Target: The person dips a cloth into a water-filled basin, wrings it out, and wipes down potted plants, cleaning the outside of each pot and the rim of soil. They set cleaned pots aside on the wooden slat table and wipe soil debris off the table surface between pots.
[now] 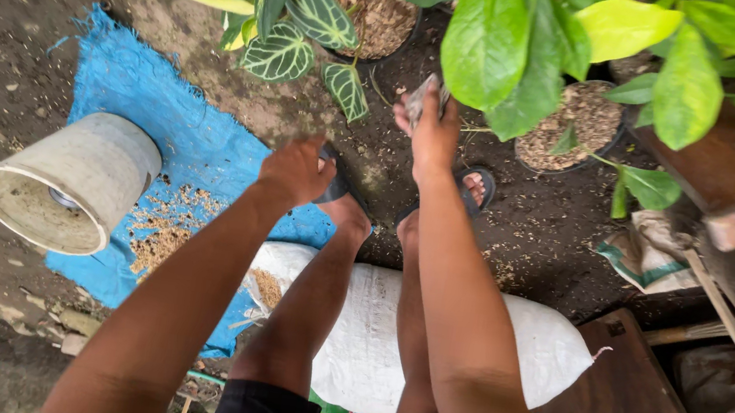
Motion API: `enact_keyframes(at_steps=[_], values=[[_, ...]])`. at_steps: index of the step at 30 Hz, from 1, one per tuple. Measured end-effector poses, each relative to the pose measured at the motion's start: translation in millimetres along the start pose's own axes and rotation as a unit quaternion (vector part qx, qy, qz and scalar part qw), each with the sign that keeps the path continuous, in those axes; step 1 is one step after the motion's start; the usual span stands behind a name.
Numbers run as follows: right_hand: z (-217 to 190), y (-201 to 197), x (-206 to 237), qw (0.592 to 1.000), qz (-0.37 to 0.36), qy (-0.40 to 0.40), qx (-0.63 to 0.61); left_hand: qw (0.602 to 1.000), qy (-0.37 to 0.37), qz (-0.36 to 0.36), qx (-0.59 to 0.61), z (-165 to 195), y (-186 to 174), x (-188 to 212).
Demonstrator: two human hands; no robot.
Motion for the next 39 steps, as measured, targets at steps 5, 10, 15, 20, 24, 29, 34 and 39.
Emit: enact_keyframes(at_steps=[5, 10, 15, 20, 24, 29, 34, 39], values=[[-18, -30, 64, 0.998, 0.006, 0.041, -0.054, 0.986, -0.002, 0.057, 0.155, 27, -4, 65], [-53, -70, 155, 0.992, 0.014, 0.032, -0.118, 0.947, 0.029, 0.077, 0.309, 78, -18, 147], [-113, -99, 258, 0.983, 0.017, 0.005, -0.184, 0.889, 0.062, -0.007, 0.454, 152, -52, 234], [-167, -141, 350, 0.976, -0.02, -0.102, -0.189, 0.867, 0.079, -0.093, 0.482, 225, -61, 323], [-180, -191, 400, 0.975, -0.023, -0.117, -0.189, 0.863, 0.094, -0.124, 0.48, 267, -46, 374], [-169, -268, 441, 0.975, -0.007, -0.106, -0.196, 0.87, 0.1, -0.133, 0.464, 314, -2, 418], [-139, -371, 490, 0.985, 0.056, -0.022, -0.16, 0.902, 0.109, -0.126, 0.398, 374, 54, 463], [-141, -476, 527, 0.952, 0.063, -0.116, -0.275, 0.906, 0.165, -0.17, 0.35, 454, 110, 512]])
Point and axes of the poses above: each hand's wrist, its own x-axis away from the middle knuckle, its own y-axis out of the palm, z = x × y, the point moved 4 cm from there along -x, towards the middle knuckle, and after that the axes turned 1 degree about z, right-handed, at the moved point
